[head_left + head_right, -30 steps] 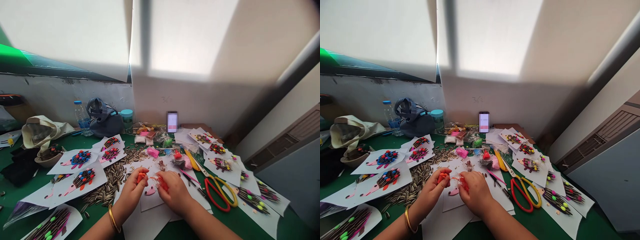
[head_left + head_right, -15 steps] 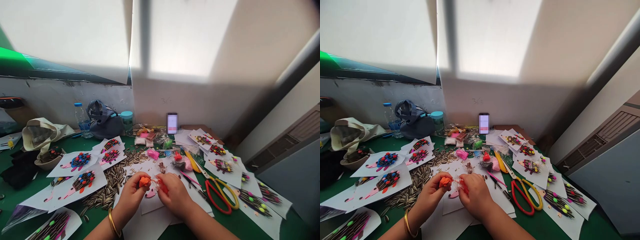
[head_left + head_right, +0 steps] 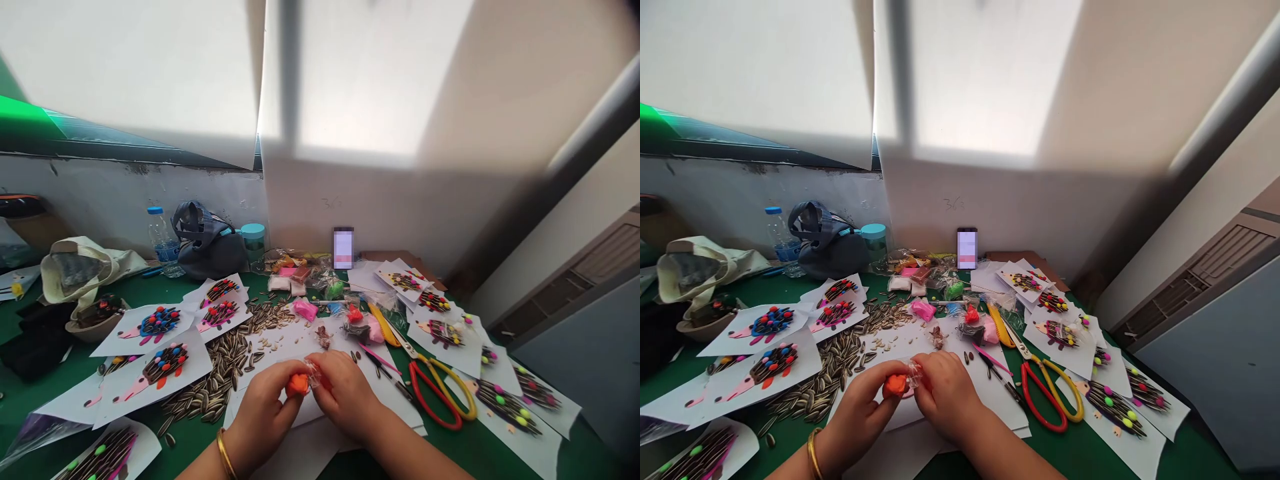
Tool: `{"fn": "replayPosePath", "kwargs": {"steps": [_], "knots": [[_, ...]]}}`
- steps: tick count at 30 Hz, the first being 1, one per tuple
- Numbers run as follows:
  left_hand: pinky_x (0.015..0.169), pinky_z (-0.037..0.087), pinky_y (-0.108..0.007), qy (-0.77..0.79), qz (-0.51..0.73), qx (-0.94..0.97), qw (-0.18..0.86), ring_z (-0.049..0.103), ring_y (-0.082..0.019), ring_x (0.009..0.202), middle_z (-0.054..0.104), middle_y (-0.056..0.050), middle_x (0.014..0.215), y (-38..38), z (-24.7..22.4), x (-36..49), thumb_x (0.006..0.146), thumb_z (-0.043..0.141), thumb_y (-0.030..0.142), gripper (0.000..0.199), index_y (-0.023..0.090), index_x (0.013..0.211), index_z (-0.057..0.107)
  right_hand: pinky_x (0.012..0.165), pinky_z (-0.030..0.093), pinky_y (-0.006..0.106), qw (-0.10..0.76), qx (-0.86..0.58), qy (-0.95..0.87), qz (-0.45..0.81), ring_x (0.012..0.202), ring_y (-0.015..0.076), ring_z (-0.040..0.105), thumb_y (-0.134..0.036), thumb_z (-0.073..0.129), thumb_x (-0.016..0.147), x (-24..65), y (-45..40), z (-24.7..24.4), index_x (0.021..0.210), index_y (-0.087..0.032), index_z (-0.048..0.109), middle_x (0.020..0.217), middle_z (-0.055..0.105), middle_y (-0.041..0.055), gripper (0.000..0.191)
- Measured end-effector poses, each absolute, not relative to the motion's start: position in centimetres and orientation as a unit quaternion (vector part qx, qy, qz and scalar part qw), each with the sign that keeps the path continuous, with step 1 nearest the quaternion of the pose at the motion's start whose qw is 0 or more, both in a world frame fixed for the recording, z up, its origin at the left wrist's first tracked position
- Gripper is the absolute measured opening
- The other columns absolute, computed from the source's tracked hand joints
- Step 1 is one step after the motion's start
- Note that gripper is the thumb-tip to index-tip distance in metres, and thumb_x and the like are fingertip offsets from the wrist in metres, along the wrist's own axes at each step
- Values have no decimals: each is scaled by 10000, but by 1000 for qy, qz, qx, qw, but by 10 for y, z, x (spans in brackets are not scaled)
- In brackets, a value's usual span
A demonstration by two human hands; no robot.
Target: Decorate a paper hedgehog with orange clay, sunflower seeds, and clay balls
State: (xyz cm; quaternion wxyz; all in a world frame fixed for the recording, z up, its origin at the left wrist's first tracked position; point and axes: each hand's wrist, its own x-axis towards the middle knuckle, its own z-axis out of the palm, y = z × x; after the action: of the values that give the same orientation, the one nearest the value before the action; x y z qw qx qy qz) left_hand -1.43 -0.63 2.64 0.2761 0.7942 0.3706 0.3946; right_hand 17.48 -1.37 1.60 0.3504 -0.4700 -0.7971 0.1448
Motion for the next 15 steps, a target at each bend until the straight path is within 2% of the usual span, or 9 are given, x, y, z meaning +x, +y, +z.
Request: {"fn": "replayPosePath", "kwargs": {"steps": [2,5,8,11,15], "knots": [[775,539,-318,384,441,738,338,670,-174,833,686,-37,1027,-4,26,-14,874,520,204,240,267,1096,589,810,443,358,354,-489,-787,124,897,220,593,-232,533,847,178,-12,16,1147,-209,576,992,676,58,304],[747,524,-317,416,506,620,432,633,-145,745,640,-38,1003,1,27,-12,892,495,264,237,247,1126,530,896,437,419,351,-546,-759,55,1018,267,571,-287,570,832,189,-3,14,1261,-168,515,1116,644,112,449],[692,462,-256,453,479,526,537,553,-118,697,591,13,806,5,33,-9,855,529,222,174,236,1028,523,975,402,471,320,-589,-741,-22,1139,291,519,-209,461,881,206,14,9,1380,-136,434,1241,593,143,504],[633,393,-220,430,437,458,644,484,-99,657,545,48,721,3,38,-5,798,597,182,233,241,997,491,968,424,437,300,-600,-739,-61,1121,271,538,-195,398,930,219,30,4,1424,-120,399,1225,609,147,500],[658,396,-244,362,417,418,722,516,-104,687,545,30,765,0,39,-2,869,600,392,241,221,1011,506,976,420,450,265,-617,-735,-91,1125,270,548,-251,469,940,222,40,1,1393,-179,466,1244,622,115,459]]}}
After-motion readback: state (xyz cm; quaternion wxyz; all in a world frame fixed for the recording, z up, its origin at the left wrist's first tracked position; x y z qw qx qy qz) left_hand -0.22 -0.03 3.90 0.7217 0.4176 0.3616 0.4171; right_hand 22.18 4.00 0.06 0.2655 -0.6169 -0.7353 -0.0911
